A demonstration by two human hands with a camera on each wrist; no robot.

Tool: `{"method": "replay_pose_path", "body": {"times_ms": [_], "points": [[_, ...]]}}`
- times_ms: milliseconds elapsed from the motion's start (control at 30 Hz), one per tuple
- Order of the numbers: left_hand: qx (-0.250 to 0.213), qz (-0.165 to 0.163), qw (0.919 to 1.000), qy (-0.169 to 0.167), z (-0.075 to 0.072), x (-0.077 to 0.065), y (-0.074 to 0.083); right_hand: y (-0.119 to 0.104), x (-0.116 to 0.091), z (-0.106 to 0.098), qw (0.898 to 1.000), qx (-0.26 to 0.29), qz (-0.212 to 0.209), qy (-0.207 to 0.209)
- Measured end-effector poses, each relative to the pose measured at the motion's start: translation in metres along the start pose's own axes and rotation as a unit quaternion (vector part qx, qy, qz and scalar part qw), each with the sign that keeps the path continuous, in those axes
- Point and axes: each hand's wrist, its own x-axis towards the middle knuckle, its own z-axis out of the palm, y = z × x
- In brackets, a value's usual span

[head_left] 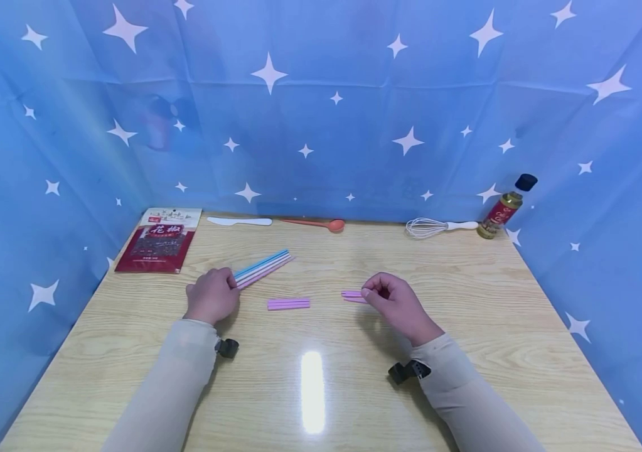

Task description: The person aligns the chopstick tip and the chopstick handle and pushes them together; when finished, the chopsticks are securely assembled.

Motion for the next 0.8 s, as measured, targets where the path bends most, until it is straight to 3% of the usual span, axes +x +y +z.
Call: {"method": "replay_pose_path", "body": {"times_ms": [200,467,533,633,733,800], "points": [[0.011,-0.010,0.9999,-0.004,0.000,0.001,-0.002,0.002,0.000,0.000,1.000,-0.005,0.003,0.001],[-0.008,-0.015,0.9998,0.006,0.000,0.001,-0.001,0.002,0.000,-0.001,1.000,-0.017,0.004,-0.003],[-0.022,0.008,0.9996,0.016,0.001,0.001,0.001,0.002,0.000,-0.001,0.999,-0.031,0.012,-0.005],[-0.047,0.072,0.9962,0.014,0.007,0.000,0.006,0.003,-0.001,-0.001,0.997,-0.072,0.036,-0.014],[-0.073,0.144,0.9866,-0.026,0.013,-0.003,0.014,0.005,-0.001,-0.002,0.989,-0.126,0.065,-0.038],[-0.085,0.172,0.9799,-0.055,0.016,-0.006,0.020,0.006,-0.001,-0.002,0.983,-0.156,0.078,-0.059]]}}
